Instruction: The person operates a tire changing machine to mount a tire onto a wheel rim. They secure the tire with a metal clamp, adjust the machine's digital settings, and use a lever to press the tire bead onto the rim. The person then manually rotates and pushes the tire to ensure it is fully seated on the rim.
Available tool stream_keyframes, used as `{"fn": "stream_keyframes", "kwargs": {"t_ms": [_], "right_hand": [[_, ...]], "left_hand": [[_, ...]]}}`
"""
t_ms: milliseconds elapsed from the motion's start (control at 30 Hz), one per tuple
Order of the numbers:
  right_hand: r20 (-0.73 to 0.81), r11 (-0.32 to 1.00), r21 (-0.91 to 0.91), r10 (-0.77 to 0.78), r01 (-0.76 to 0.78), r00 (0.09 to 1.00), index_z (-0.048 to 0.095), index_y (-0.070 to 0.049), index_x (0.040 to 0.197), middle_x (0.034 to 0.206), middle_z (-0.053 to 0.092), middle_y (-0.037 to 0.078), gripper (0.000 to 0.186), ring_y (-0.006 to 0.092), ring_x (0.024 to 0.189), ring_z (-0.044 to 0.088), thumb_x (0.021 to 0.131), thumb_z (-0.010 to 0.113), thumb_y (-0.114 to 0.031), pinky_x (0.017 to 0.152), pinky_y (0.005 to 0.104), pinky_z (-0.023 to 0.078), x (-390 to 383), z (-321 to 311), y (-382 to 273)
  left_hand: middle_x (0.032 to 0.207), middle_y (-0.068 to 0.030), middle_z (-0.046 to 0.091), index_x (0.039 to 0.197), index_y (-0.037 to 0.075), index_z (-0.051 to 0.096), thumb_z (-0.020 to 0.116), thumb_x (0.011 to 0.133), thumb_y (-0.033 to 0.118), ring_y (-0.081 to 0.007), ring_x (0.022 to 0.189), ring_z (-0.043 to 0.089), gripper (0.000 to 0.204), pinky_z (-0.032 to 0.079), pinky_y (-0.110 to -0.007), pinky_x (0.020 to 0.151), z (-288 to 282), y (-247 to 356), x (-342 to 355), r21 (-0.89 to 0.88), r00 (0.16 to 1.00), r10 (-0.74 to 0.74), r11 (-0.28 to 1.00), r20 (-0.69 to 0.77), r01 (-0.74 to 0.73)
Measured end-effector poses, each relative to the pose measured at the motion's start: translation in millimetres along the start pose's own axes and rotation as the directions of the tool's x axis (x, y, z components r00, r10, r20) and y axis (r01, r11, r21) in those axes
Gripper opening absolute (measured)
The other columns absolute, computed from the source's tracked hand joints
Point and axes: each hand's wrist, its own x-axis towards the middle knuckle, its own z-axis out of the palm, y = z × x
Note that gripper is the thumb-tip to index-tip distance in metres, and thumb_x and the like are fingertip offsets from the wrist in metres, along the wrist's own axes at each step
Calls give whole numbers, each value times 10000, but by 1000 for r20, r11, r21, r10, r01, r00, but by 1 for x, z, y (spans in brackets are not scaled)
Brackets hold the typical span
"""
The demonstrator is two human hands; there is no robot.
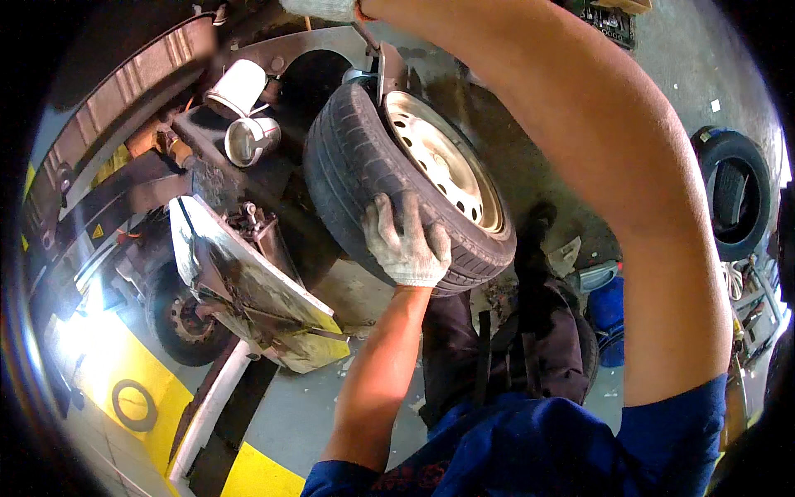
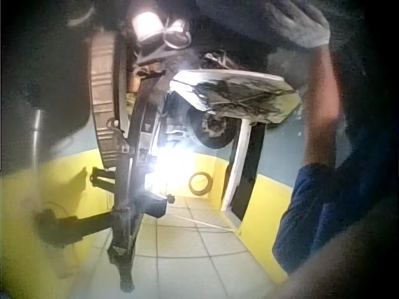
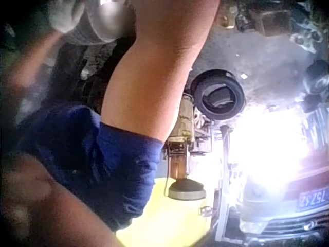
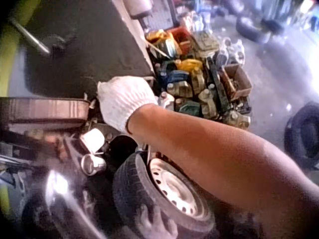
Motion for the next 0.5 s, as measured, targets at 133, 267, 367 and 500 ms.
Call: {"fn": "stream_keyframes", "kwargs": {"t_ms": [133, 267, 367, 500], "right_hand": [[29, 999, 49, 17, -18, 999, 837, -65, 1019, 1068, 800, 218, 280, 387, 1023, 784, 954, 596, -192, 867, 493, 622, 6, -16, 10], [24, 999, 48, 14, -15, 1000, 839, -74, 1022, 1078, 800, 217, 278, 388, 1030, 781, 940, 608, -205, 887, 497, 616, 12, -20, 20], [44, 998, 47, 39, -41, 998, 839, -72, 1039, 1100, 797, 222, 294, 389, 1051, 776, 924, 621, -234, 916, 497, 610, 17, -23, 22], [25, 994, 0, 112, -112, 993, 833, -71, 1104, 1159, 784, 239, 332, 394, 1121, 759, 910, 630, -247, 965, 486, 603, 18, -29, 27]], "left_hand": [[1556, -281, 472, 1490, 65, 614, 476, 1078, 494, -537, 1393, 476, 611, 404, -663, 1157, -3, 0, 7, 15, 1000, 1, 1000, 11, -1], [1538, -283, 484, 1485, 62, 620, 480, 1078, 495, -537, 1385, 481, 610, 400, -664, 1158, -3, 1, 9, 11, 1000, 9, 1000, 13, -9], [1537, -285, 484, 1485, 64, 622, 487, 1076, 495, -535, 1380, 487, 610, 405, -661, 1154, -2, -2, 6, 7, 1000, 9, 1000, 3, -9], [1533, -277, 495, 1467, 59, 634, 508, 1065, 482, -531, 1370, 498, 596, 417, -657, 1145, -2, -1, 1, -5, 1000, 6, 1000, 3, -6]]}}
